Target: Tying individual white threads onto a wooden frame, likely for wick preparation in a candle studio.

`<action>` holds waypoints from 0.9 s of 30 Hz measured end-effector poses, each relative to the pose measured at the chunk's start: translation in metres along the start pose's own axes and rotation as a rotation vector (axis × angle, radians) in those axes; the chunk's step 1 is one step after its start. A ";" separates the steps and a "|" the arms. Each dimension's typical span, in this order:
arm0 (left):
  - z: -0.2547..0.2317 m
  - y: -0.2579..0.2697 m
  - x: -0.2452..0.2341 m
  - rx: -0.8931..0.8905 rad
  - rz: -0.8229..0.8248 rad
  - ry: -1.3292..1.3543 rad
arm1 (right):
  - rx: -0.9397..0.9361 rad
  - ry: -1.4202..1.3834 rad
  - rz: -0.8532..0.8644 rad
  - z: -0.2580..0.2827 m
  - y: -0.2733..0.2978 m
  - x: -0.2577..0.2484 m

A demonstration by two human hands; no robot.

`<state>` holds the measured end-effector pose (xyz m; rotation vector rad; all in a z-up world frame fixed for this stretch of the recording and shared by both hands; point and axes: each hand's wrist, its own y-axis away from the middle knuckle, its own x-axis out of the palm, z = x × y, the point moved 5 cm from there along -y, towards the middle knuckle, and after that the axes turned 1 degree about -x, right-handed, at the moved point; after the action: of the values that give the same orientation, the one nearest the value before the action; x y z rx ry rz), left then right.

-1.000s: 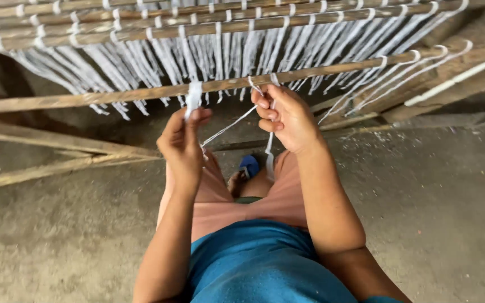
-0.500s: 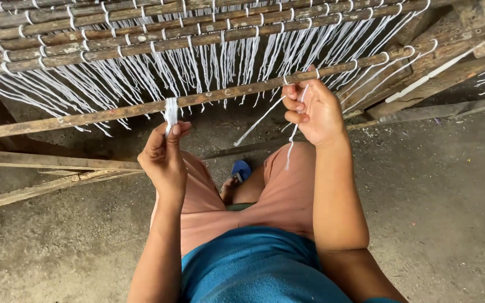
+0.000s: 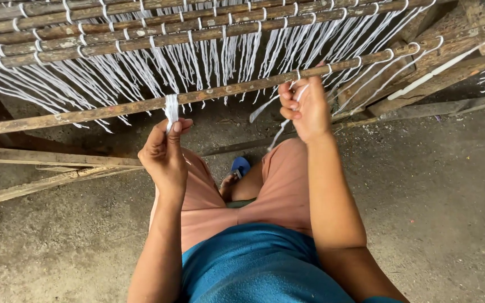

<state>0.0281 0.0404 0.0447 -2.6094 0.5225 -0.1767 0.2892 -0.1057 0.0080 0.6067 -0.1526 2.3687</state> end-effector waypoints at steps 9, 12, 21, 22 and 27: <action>0.015 0.010 0.005 -0.165 -0.015 -0.002 | 0.184 0.670 -0.176 -0.241 0.026 -0.065; 0.022 0.017 0.008 -0.168 -0.112 0.172 | 0.353 0.792 0.191 -0.251 0.033 -0.016; -0.005 0.006 0.008 -0.166 -0.142 0.286 | -0.441 0.398 0.226 -0.061 0.018 0.154; -0.011 0.002 0.006 -0.167 -0.152 0.295 | -0.467 0.385 0.189 -0.060 0.016 0.156; 0.005 -0.007 -0.003 -0.177 -0.146 0.347 | -0.296 -0.028 0.207 -0.050 0.020 0.144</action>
<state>0.0290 0.0494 0.0440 -2.8056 0.4804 -0.6680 0.1617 -0.0228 0.0316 0.5006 -0.5924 2.4693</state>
